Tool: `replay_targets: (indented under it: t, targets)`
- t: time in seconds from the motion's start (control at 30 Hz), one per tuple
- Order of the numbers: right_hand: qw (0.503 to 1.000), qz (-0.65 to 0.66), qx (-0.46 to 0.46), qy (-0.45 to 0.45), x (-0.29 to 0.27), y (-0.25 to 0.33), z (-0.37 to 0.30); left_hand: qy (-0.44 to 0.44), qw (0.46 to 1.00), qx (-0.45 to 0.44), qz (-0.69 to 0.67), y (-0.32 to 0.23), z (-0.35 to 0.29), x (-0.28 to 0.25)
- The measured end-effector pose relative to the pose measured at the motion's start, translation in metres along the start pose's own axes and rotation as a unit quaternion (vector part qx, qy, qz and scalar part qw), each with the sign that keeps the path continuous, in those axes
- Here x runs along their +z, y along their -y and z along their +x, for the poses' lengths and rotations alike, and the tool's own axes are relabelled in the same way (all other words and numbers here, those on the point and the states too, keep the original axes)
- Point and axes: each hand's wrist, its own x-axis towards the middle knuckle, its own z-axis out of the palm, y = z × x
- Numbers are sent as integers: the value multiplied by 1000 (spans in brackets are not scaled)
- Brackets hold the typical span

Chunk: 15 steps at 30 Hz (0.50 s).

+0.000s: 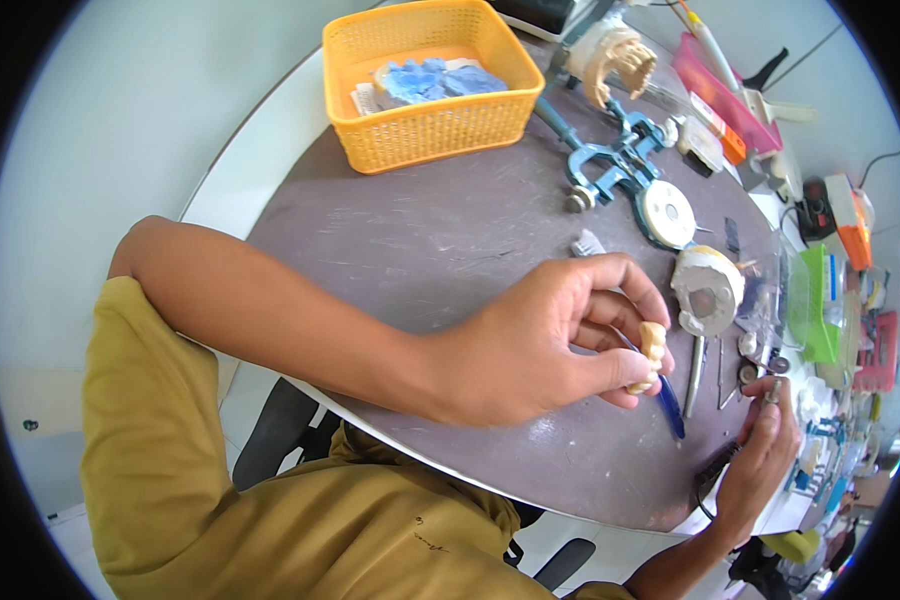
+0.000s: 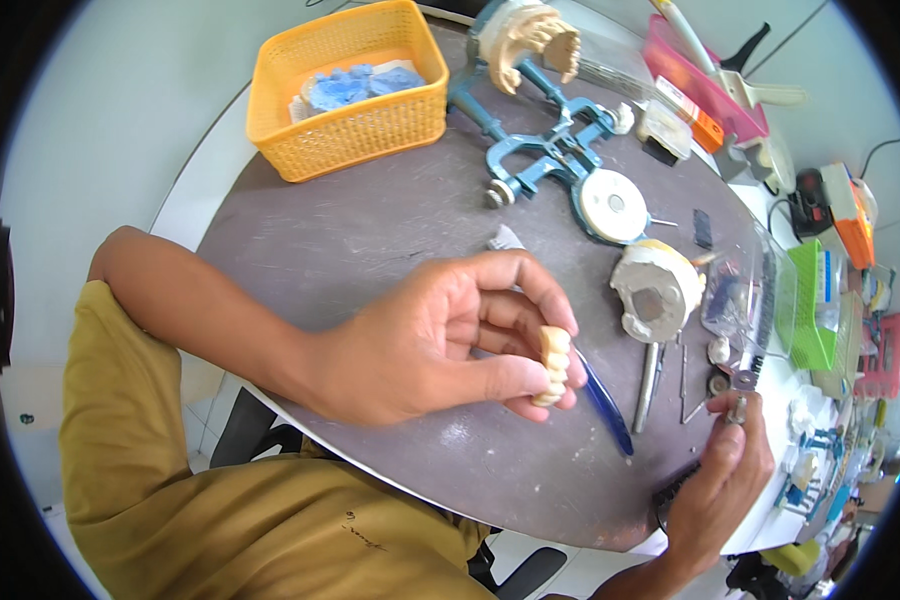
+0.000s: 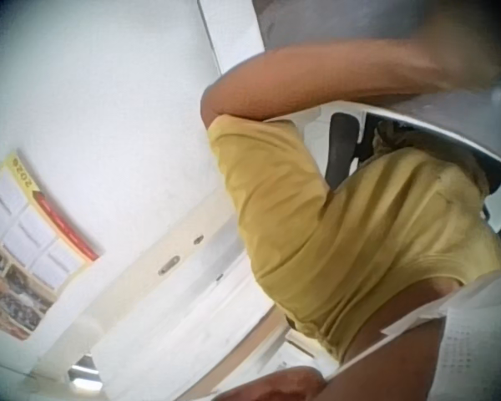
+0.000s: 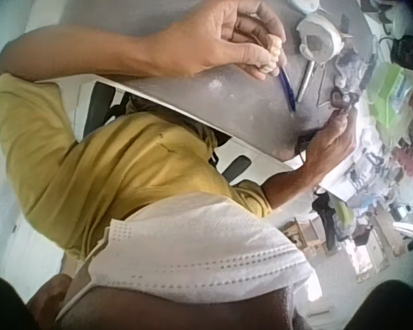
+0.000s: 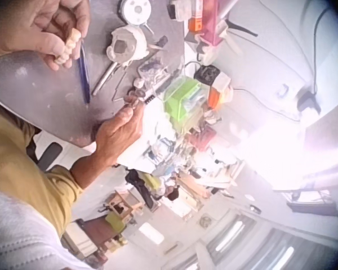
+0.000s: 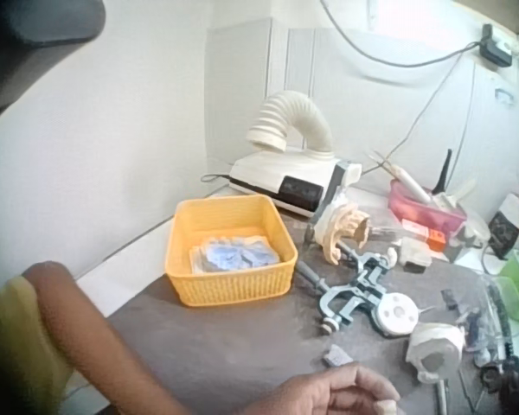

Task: The person holds a dental bridge by hand and sands it using a rotary tool.

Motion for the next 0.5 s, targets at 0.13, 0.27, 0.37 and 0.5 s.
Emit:
replay_targets:
  t: [0.13, 0.27, 0.37, 0.5]
  targets:
    - [995, -98, -14, -4, 10, -7, -9, -8, 1000, -19, -23, -1, -1, -3]
    - [993, -112, -37, -26, 9, -10, -14, -1, 1000, -15, 13, -3, 2, -4]
    - [989, -136, -52, -15, 6, -11, -13, 1, 1000, -13, 27, -4, 1, -3]
    - [984, -158, -87, 0, -9, -13, -4, -4, 999, -11, 35, -4, -2, -7]
